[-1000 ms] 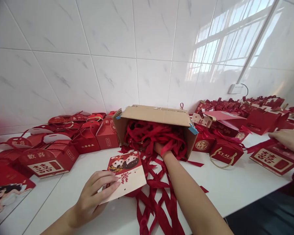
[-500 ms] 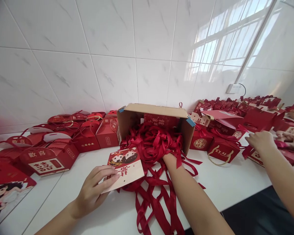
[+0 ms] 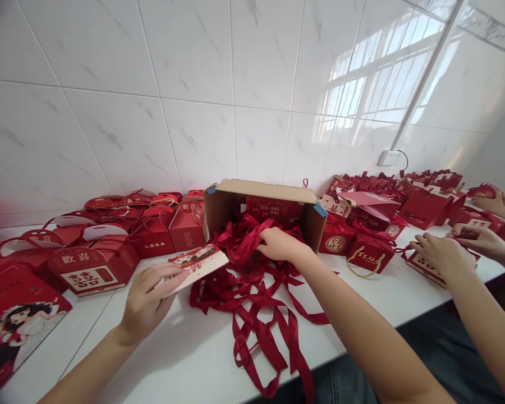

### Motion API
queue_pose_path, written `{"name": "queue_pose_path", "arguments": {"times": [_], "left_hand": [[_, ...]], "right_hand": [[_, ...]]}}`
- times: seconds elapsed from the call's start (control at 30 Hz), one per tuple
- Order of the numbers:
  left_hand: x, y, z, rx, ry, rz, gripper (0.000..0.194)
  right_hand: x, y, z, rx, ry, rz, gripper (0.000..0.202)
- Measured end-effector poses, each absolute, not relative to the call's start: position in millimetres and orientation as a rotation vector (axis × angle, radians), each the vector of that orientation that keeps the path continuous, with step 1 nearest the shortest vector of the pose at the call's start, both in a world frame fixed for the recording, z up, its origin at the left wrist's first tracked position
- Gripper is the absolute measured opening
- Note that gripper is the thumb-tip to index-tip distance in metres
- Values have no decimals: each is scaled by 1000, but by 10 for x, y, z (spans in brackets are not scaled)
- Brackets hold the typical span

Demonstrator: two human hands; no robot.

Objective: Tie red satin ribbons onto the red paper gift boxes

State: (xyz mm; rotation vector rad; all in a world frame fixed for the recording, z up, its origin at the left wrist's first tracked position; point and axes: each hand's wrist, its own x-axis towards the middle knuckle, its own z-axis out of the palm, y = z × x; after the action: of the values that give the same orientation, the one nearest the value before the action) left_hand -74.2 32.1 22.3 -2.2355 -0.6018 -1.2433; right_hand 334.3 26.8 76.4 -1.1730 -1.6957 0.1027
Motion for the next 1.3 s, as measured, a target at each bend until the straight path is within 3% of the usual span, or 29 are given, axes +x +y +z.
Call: {"name": "queue_pose_path", "arguments": {"times": [0.13,0.23,0.37,0.53,0.63,0.9,1.1,1.3], "left_hand": [[-875,275,445,-2050,-632,-1264,28],[-862,210,526,-2039,-565,-1163,27],[-785,156,391,-2151,-445,-963,21],[-769,181,211,-2207,-516,-1017,24],[-807,191,221,-2198,-558,-1044,24],[-1039,277,222,-2131,-672,-1063,21],[-1149,340,201,-2081,-727,-1098,15],[-1162,335,200,-2085,-749,-1099,15]], "right_hand": [[2529,427,715,-1289,-1718,239,19],[2653,335,605,-1431,-1515,119,23],[2966,197,328,-1645,-1641,3,25],[2531,342,35,-1709,-1729,5,59],[2011,500,-92,-1806,-1744,227,64],[1621,628,-166,-1540,-1883,408,18],[1941,833,196,-1446,-1710,505,31],[2359,751,372,-1619,-1698,444,20]]}}
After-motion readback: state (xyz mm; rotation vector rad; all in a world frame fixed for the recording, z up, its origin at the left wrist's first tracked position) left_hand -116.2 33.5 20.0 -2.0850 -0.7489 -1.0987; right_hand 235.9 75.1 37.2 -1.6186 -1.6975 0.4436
